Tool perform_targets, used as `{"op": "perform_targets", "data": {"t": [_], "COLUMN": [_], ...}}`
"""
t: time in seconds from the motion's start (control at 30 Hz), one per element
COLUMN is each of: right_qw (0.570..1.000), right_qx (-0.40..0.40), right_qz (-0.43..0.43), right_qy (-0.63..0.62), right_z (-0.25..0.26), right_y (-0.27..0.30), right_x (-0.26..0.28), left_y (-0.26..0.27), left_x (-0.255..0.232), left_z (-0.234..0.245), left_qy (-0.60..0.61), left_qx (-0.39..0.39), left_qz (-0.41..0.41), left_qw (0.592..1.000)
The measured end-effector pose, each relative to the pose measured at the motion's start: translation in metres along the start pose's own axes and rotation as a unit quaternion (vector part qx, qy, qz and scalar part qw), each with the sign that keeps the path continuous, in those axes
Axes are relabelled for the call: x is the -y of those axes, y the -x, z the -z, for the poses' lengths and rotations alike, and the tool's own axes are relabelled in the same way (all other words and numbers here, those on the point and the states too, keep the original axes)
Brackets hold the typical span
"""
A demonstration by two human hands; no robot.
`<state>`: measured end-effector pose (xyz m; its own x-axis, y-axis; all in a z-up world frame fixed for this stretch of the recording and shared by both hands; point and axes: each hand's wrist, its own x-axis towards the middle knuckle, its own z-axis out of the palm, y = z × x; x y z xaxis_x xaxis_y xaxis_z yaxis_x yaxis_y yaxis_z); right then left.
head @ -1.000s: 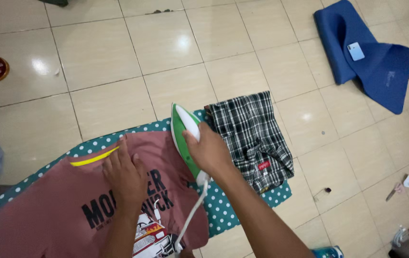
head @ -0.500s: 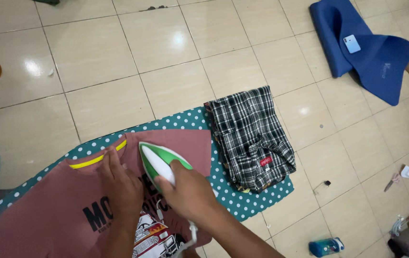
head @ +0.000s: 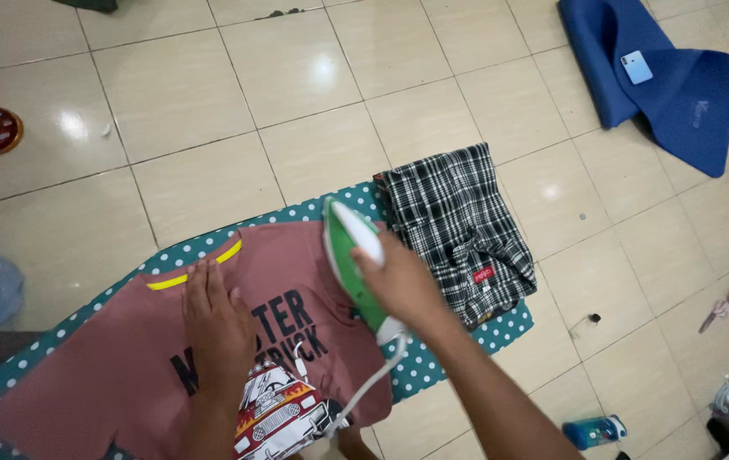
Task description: The person irons a plaid shirt and a pink t-shirt on a polka-dotted mat laid on the floor. They use a green and white iron to smooth the garments, folding the shirt neatly after ironing.
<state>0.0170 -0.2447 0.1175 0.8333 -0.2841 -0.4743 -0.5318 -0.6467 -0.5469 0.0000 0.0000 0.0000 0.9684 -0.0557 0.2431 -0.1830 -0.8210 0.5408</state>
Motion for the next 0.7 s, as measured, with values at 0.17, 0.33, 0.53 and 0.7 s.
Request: {"op": "perform_targets", "data": {"t": [0.17,0.33,0.53,0.7], "right_qw": [0.999,0.995,0.995,0.997], "right_qx": [-0.017,0.055,0.039,0.036], "right_qz": [0.045,0.055,0.083,0.067], "right_qy": [0.025,-0.068,-0.039,0.017], "right_z": [0.018,0.044,0.039,0.034], "right_y": [-0.009,0.011,0.001,-0.016], "right_x": [-0.015,-0.016,-0.002,0.009], "left_y": [-0.004,-0.005,0.007,0.009], "left_x": [-0.001,-0.012,-0.008,-0.012], "left_z": [0.011,0.02,0.031,0.034], "left_qy": [-0.007,-0.038,-0.073,-0.083], "left_qx": [0.01,0.023,0.069,0.062], "left_qz": [0.0,-0.01,0.02,0.014], "left_qw": [1.0,0.999,0.995,0.995]}}
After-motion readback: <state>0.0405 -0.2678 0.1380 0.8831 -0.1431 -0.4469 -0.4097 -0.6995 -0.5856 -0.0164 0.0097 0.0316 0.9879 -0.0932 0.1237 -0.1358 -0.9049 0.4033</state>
